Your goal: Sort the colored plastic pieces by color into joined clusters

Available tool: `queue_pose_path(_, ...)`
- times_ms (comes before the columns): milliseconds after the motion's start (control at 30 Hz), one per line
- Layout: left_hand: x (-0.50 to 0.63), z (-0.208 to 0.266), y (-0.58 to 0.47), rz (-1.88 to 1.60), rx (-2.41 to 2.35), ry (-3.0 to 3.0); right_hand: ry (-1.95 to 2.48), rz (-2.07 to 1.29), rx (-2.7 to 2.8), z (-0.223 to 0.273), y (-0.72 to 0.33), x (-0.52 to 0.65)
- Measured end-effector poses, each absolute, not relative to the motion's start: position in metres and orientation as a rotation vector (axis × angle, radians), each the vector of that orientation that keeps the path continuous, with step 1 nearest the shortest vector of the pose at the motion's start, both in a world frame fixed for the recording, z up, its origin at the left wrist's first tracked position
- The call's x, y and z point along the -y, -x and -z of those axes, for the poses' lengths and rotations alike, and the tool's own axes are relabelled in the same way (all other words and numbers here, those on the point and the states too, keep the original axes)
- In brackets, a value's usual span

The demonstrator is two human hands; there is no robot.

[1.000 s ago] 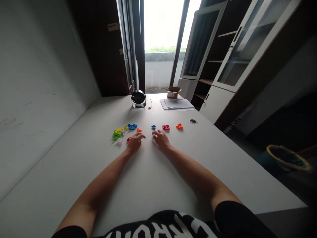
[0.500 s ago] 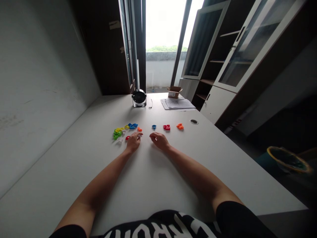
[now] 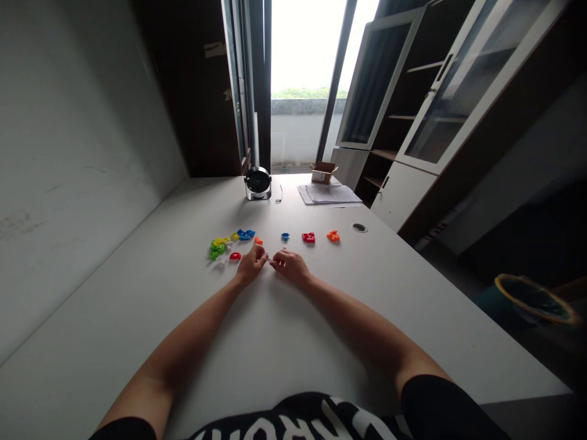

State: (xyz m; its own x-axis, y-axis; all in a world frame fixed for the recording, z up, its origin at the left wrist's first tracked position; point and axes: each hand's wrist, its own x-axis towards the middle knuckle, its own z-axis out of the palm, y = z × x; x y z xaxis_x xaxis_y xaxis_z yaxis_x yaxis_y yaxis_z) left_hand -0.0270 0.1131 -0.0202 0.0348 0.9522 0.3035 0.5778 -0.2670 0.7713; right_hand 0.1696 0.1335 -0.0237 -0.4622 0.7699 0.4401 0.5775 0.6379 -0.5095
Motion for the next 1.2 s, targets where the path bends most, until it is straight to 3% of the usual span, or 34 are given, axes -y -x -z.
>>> queue_pose_path(1200,-0.123,0.022,0.034,-1.156,-0.973,-1.551,0.912,-0.467,2.107,0.02,-0.178,-0.138)
